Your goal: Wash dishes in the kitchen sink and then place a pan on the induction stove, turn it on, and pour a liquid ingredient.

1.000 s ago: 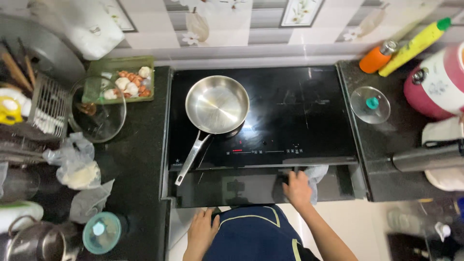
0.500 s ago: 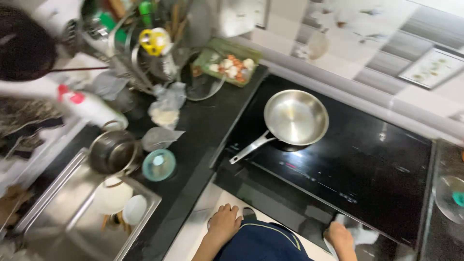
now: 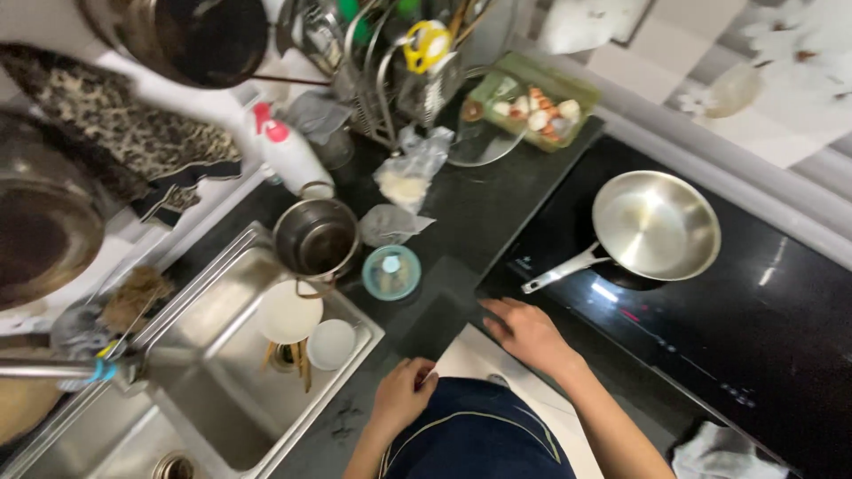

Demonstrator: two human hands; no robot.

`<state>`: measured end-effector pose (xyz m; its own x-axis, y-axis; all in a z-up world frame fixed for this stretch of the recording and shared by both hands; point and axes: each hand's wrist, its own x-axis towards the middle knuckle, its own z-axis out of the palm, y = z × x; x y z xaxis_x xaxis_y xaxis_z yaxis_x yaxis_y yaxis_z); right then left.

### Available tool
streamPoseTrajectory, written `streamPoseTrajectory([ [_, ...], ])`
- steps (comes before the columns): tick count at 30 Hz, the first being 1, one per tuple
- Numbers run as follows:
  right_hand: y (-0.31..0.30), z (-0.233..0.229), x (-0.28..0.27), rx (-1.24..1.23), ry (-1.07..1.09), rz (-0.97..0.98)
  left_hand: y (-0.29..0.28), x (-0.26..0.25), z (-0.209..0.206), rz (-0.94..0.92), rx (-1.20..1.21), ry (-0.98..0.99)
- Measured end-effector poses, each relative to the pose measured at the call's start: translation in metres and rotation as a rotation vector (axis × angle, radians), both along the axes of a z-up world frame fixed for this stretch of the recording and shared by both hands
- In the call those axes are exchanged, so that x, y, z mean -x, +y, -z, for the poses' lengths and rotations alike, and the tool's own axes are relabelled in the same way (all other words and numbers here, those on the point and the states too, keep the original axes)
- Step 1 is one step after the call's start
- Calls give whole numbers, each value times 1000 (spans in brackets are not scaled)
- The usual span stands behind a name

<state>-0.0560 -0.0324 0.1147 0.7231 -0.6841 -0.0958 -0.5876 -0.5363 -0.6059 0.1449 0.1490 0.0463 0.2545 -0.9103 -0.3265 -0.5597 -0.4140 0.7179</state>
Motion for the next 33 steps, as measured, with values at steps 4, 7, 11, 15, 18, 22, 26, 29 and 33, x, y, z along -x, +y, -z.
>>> streamPoseTrajectory([
  [4,4,35,-65,40,16,-28,3,-37,42,-213,16,166],
  [7,-1,58,-127,116,2,-106,-10,-63,111,-399,171,221],
  [11,-14,60,-207,154,159,-175,-44,-90,156,-534,452,302],
  [15,-26,89,-229,198,451,-196,-67,-83,97,-503,466,150],
  [18,-27,87,-217,193,527,-194,-75,-76,81,-500,238,17],
  [22,-31,78,-192,62,551,-111,-82,-62,80,-341,274,-132],
  [26,-44,67,-165,-183,293,19,-96,-50,51,-371,203,-170],
  [29,-81,26,-148,-721,69,123,-99,-53,69,-331,280,-294],
  [33,-134,102,-114,-643,-105,334,-102,-50,75,-374,312,-278],
])
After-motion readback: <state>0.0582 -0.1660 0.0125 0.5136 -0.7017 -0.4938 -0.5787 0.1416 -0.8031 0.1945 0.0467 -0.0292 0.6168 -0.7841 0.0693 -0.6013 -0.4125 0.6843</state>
